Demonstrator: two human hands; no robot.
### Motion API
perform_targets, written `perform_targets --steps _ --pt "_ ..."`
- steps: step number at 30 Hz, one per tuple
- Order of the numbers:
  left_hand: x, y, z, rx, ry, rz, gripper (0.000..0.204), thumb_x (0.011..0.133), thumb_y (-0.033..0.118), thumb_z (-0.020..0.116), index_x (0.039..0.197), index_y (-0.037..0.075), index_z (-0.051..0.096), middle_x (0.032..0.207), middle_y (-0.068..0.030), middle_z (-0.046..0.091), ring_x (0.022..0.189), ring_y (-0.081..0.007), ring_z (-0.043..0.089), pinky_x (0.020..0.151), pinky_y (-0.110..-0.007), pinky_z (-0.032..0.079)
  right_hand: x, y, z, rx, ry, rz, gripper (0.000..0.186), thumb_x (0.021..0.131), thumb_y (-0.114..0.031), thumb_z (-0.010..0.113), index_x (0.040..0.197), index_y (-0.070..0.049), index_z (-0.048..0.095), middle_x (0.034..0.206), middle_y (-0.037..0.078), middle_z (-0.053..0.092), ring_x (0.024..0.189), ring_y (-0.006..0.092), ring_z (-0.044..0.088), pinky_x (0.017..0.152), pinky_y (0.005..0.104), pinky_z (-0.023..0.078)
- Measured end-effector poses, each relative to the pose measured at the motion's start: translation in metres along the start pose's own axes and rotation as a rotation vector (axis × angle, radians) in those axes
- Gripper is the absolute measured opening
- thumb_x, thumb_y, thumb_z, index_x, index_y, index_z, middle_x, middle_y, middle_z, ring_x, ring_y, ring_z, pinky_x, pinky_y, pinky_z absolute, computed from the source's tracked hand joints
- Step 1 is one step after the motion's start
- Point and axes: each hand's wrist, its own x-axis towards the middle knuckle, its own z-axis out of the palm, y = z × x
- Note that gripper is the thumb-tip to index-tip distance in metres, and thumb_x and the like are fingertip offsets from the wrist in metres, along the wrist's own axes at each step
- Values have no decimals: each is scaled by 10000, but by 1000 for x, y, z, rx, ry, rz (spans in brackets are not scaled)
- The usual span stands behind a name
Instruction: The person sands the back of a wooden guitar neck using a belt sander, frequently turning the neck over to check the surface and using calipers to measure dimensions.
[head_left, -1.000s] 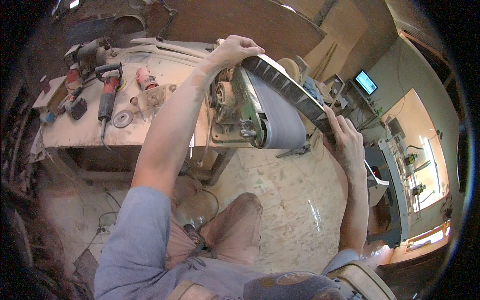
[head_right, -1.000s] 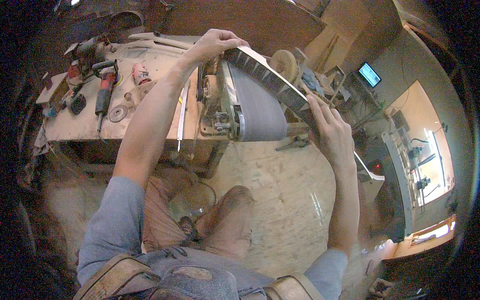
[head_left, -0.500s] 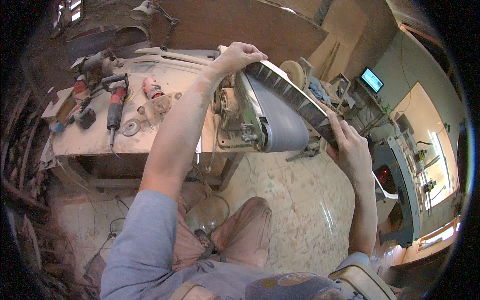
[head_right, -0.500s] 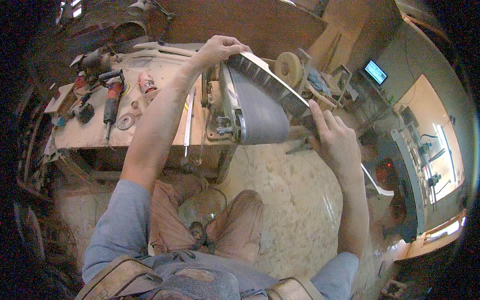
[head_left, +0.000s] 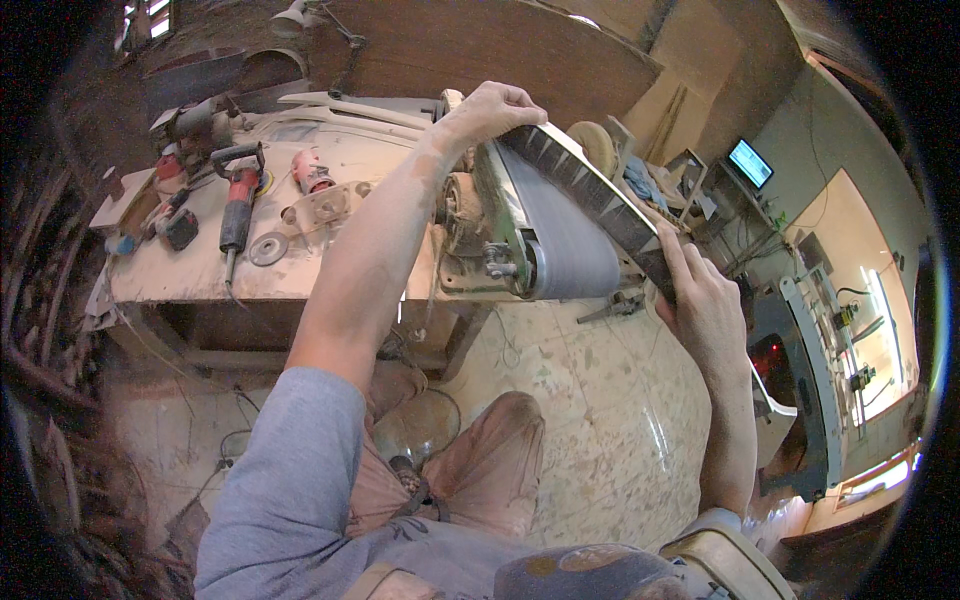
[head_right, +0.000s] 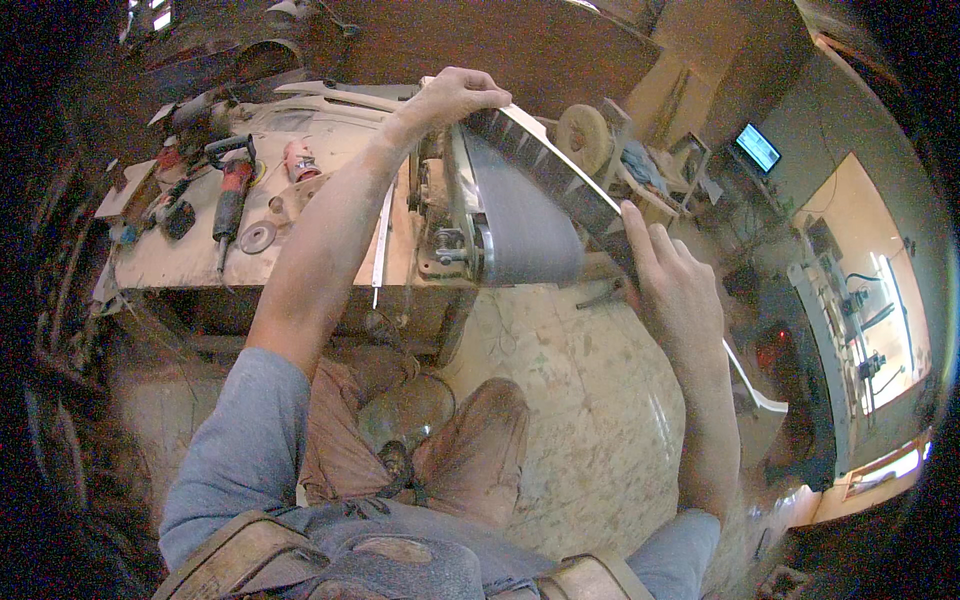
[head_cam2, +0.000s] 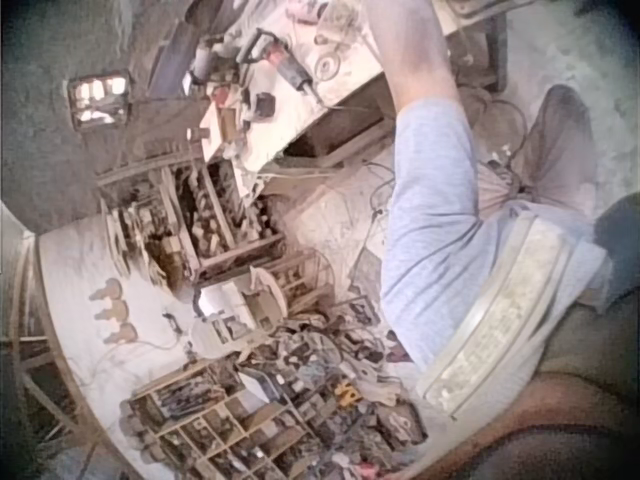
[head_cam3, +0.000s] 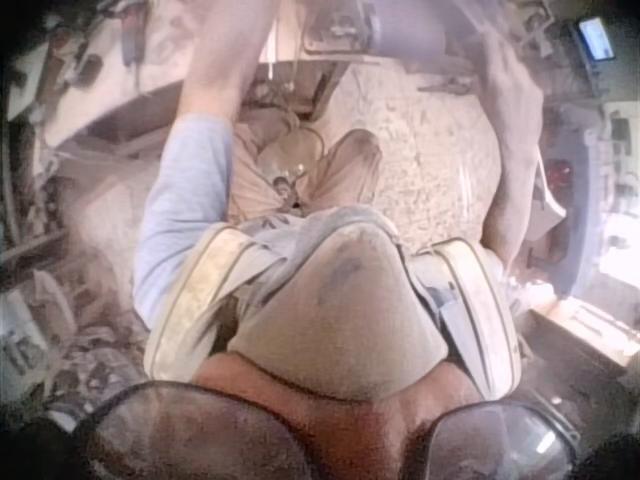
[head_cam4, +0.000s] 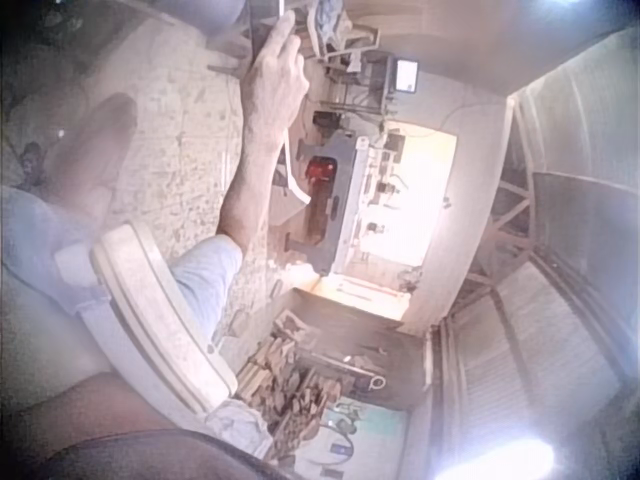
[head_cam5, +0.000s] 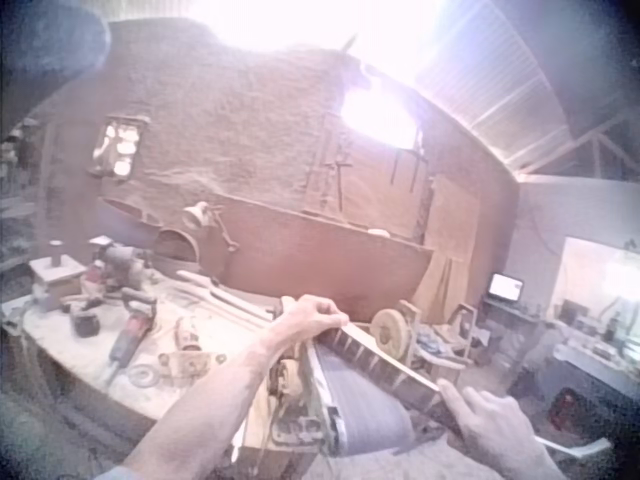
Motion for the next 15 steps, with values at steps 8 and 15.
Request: perform_targets --steps 8,15 --pt "6 -2 1 10 -25 -1 374 918 401 756 1114 85 795 1074 -60 775 998 -144 688 926 -301 524 4 16 13 9 10 -14 903 723 -141 808 1526 -92 395 1000 96 593 912 264 667 729 401 578" --pt "-3 6 1 52 -22 41 311 924 338 732 1133 118 798 1069 -87 780 978 -172 701 926 -312 529 5 33 28 32 45 -39 823 767 -147 775 1508 -96 421 1056 99 626 977 285 678 779 403 586"
